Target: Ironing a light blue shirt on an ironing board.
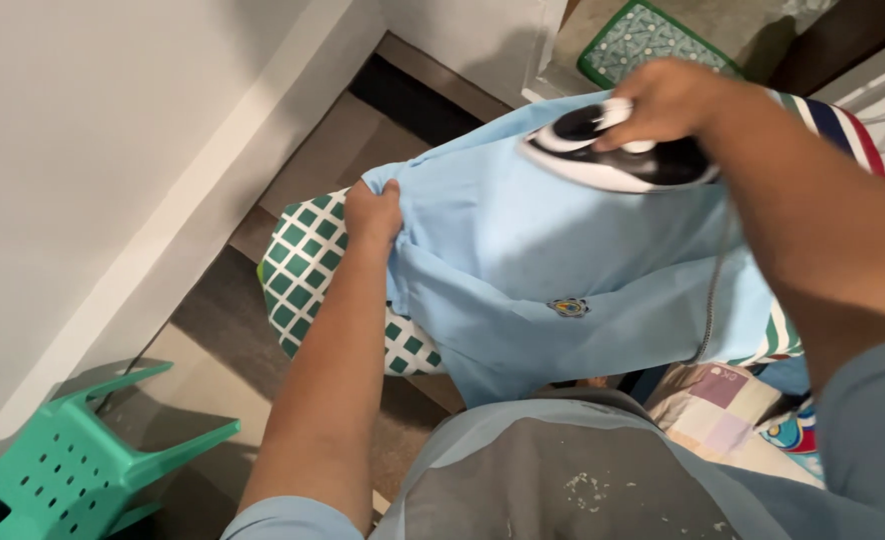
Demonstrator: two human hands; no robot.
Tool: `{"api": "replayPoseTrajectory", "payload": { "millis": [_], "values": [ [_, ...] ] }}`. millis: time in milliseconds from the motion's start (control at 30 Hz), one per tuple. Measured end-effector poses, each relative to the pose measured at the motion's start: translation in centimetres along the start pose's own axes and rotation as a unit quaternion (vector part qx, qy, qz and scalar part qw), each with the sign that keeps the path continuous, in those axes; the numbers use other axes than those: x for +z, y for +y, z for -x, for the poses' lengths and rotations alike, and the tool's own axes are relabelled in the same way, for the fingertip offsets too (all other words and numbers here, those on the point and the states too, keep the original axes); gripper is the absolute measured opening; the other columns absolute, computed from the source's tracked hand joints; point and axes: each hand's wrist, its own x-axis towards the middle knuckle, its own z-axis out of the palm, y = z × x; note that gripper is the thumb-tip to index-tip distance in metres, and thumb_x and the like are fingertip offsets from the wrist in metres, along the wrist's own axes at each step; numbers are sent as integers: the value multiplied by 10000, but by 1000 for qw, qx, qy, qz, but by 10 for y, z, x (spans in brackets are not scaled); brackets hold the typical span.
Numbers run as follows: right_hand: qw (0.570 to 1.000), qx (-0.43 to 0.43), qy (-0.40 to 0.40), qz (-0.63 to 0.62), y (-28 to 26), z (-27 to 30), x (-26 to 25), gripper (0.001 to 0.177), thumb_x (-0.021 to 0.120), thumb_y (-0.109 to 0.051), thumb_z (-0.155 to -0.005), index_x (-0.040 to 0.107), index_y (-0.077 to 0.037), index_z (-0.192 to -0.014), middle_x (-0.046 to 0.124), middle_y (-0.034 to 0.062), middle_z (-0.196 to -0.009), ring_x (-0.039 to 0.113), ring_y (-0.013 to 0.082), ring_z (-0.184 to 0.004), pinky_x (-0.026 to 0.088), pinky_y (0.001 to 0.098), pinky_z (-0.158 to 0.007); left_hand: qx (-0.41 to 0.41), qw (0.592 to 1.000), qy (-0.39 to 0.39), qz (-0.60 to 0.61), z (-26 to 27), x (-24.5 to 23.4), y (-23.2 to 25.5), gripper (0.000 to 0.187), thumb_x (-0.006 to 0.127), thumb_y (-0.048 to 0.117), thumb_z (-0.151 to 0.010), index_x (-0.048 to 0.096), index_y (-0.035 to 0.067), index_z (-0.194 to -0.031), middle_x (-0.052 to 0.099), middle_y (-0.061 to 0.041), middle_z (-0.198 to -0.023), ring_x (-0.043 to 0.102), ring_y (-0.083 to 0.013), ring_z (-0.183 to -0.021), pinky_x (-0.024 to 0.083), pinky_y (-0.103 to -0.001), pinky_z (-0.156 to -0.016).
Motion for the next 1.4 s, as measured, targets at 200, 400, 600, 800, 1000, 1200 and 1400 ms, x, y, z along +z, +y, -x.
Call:
{"api": "replayPoseTrajectory", "payload": {
  "millis": [200, 400, 600, 800, 1000, 1200, 1400],
  "values": [
    [986, -149, 16, 67, -119, -18, 20, 450, 860, -458, -682, 803, -91, -936, 745, 194, -865, 723, 375, -812, 569, 471, -763, 11, 999, 5, -39, -9, 4, -13, 417, 644, 302, -918, 681, -52, -1134, 714, -252, -1160, 685, -397, -1095, 523, -417, -961],
    [988, -156, 8, 14, -161, -10, 21, 466, 834, -457, -687, 787, -61, -929, 749, 196, -873, 722, 392, -845, 568, 478, -777, 44, 993, 15, -106, -25, 11, -31, 430, 631, 318, -938, 676, -76, -1106, 693, -300, -1141, 660, -443, -1091, 509, -453, -961],
    [996, -80, 23, -8, -57, -7, 24, 521, 873, -481, -675, 807, -58, -971, 756, 186, -868, 726, 356, -805, 566, 457, -771, 13, 998, -14, -62, 7, -13, 3, 439, 647, 310, -927, 671, -86, -1116, 711, -278, -1134, 693, -418, -1069, 536, -428, -937],
    [989, -2, 123, -78, 53, 13, 25, 625, 906, -461, -718, 758, -21, -1135, 752, 190, -991, 735, 342, -873, 588, 435, -826, 66, 987, -104, -100, 37, -35, 13, 557, 758, 284, -743, 676, -28, -1197, 726, -227, -1152, 706, -373, -1070, 539, -396, -931],
    [998, 25, -6, -54, -13, 53, 7, 506, 892, -422, -694, 807, -73, -1050, 768, 148, -927, 723, 336, -856, 557, 438, -806, 50, 972, -58, -221, 52, -41, 10, 638, 750, 281, -837, 503, -44, -1328, 667, -250, -1193, 654, -396, -1125, 492, -433, -989],
    [990, -118, -80, -6, -91, 82, 44, 491, 840, -426, -668, 780, -96, -1026, 780, 170, -899, 746, 337, -808, 584, 445, -773, 375, 878, 195, -225, 82, -38, 31, 348, 719, 182, -860, 581, 28, -1140, 649, -152, -1037, 615, -348, -1031, 438, -478, -915],
    [978, -190, 1, 81, -89, 99, 38, 446, 792, -512, -706, 802, -139, -949, 751, 168, -867, 711, 392, -864, 564, 476, -816, 380, 915, 119, -65, 129, -4, 30, 133, 629, 102, -987, 577, 24, -892, 610, -158, -895, 597, -363, -887, 470, -463, -821]
  ]
}}
